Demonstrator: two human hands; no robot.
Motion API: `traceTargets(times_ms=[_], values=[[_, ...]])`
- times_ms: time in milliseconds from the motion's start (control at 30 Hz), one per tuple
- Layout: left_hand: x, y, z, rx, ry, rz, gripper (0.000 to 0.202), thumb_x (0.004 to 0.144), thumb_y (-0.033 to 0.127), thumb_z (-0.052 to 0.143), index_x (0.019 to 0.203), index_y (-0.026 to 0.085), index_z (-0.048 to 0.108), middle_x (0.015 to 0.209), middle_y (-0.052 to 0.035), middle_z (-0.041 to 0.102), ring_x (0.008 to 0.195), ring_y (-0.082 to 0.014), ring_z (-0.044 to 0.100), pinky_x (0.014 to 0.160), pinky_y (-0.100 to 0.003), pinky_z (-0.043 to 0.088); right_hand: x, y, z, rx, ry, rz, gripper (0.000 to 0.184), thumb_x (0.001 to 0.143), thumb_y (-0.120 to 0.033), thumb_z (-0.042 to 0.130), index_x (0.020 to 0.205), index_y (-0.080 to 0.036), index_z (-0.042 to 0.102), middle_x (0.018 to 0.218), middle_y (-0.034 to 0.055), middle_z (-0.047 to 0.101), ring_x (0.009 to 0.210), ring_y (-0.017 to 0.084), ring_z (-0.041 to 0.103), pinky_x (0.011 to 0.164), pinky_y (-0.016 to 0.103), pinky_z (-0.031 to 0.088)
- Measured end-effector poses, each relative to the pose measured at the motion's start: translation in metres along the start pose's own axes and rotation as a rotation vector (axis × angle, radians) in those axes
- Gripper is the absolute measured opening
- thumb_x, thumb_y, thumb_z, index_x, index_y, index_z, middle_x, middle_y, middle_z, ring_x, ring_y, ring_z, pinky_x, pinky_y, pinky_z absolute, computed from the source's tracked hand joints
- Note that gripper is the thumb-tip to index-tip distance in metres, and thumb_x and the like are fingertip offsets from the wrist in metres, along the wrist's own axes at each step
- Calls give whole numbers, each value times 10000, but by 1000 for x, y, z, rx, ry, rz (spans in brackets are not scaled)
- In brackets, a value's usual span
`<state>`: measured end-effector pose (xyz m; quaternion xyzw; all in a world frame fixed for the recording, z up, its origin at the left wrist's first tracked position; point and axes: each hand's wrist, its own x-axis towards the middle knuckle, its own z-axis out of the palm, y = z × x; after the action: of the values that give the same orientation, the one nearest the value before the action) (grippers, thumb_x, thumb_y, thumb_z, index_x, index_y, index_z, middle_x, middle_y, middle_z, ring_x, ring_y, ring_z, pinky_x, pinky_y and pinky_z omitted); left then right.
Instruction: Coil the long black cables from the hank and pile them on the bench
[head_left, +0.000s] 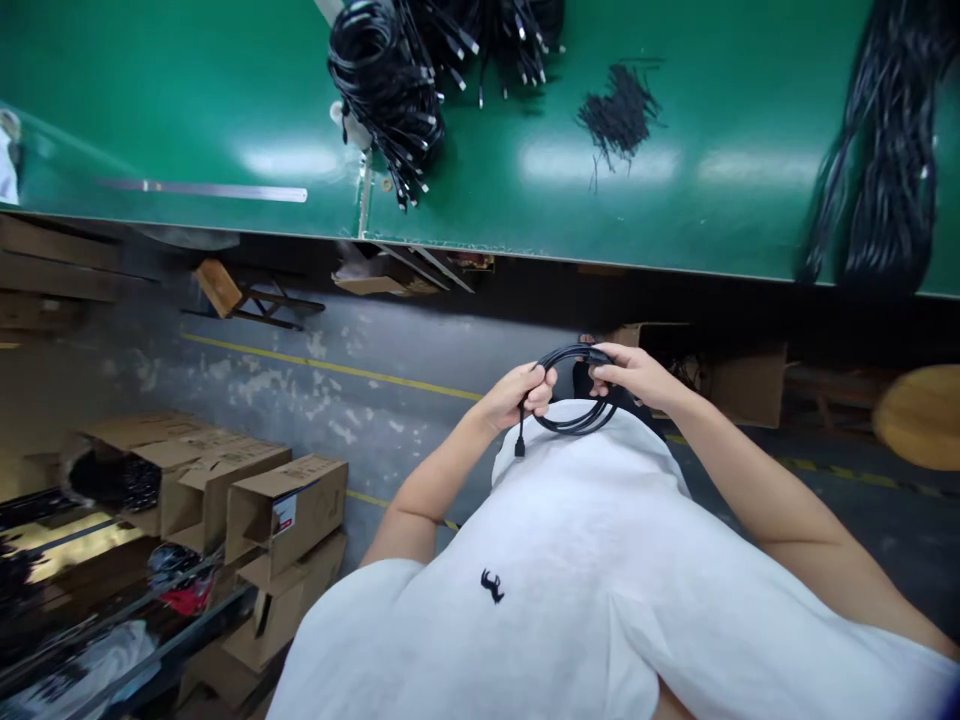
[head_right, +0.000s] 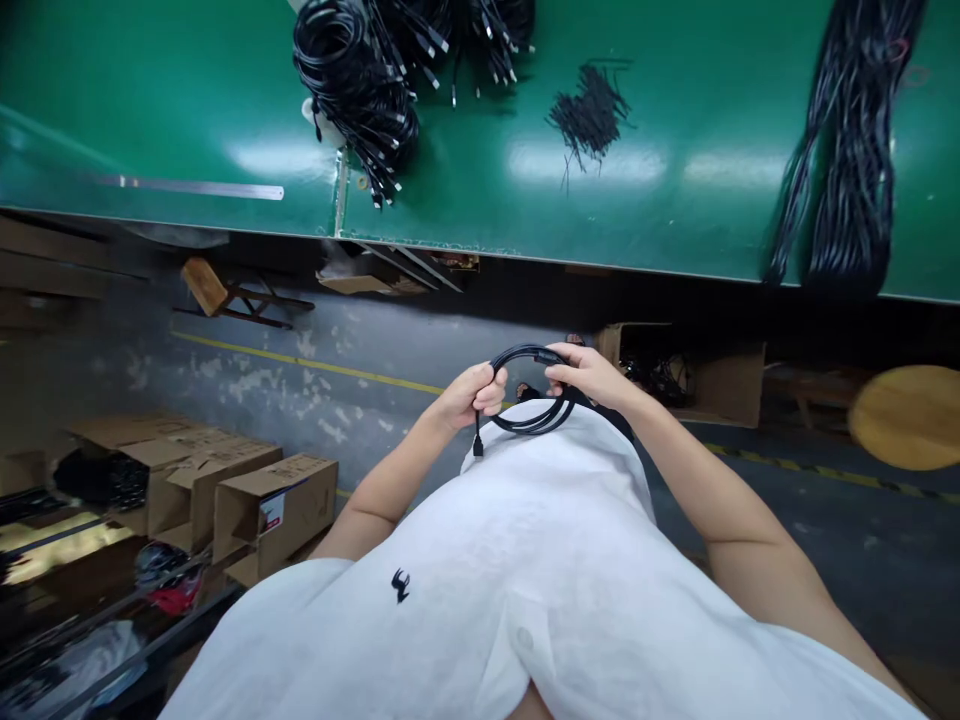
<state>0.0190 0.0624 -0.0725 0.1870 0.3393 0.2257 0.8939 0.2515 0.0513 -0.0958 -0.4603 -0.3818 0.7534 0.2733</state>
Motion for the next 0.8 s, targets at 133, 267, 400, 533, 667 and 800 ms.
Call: traceTargets(times_ms=[133,267,400,533,667,800], values=[[8,-2,14,-61,-11,-50,468,733,552,771,729,141,547,436,128,244,379,-19,201,401,-155,318,12,-10,-30,-129,-181,-40,338,838,-429,648,1069,-181,637,727,-19,613,674,144,629,735,304,531],[15,12,39,-45,23,-42,469,748,559,754,724,151,525,445,111,312,379,-28,274,452,-193,406,37,-25,-75,-196,-379,-9,370,849,-452,644,1089,-173,680,939,48,712,912,188,667,892,333,516],[23,25,60,-48,214,47,432,809,548,700,759,159,519,435,113,323,362,-26,243,412,-174,344,91,-34,-139,-216,-69,71,326,796,-442,685,954,-158,697,887,74,704,823,175,668,776,315,552],[28,26,76,-125,428,73,461,791,559,713,713,167,483,437,121,276,368,-23,210,401,-167,311,178,-50,-213,-356,444,1,150,820,-304,631,793,-165,582,682,-1,567,603,103,547,602,244,488],[30,26,92,-230,656,177,440,809,536,706,722,167,483,469,127,220,401,-20,156,402,-153,254,276,-75,-270,-530,624,-62,75,829,-227,593,831,-173,541,747,7,550,698,140,558,716,313,503],[33,28,100,-246,900,264,437,793,530,728,742,160,501,493,120,244,421,-20,185,426,-156,263,345,-82,-297,-966,755,-119,85,844,-234,590,861,-154,566,910,89,592,952,232,572,932,466,456]])
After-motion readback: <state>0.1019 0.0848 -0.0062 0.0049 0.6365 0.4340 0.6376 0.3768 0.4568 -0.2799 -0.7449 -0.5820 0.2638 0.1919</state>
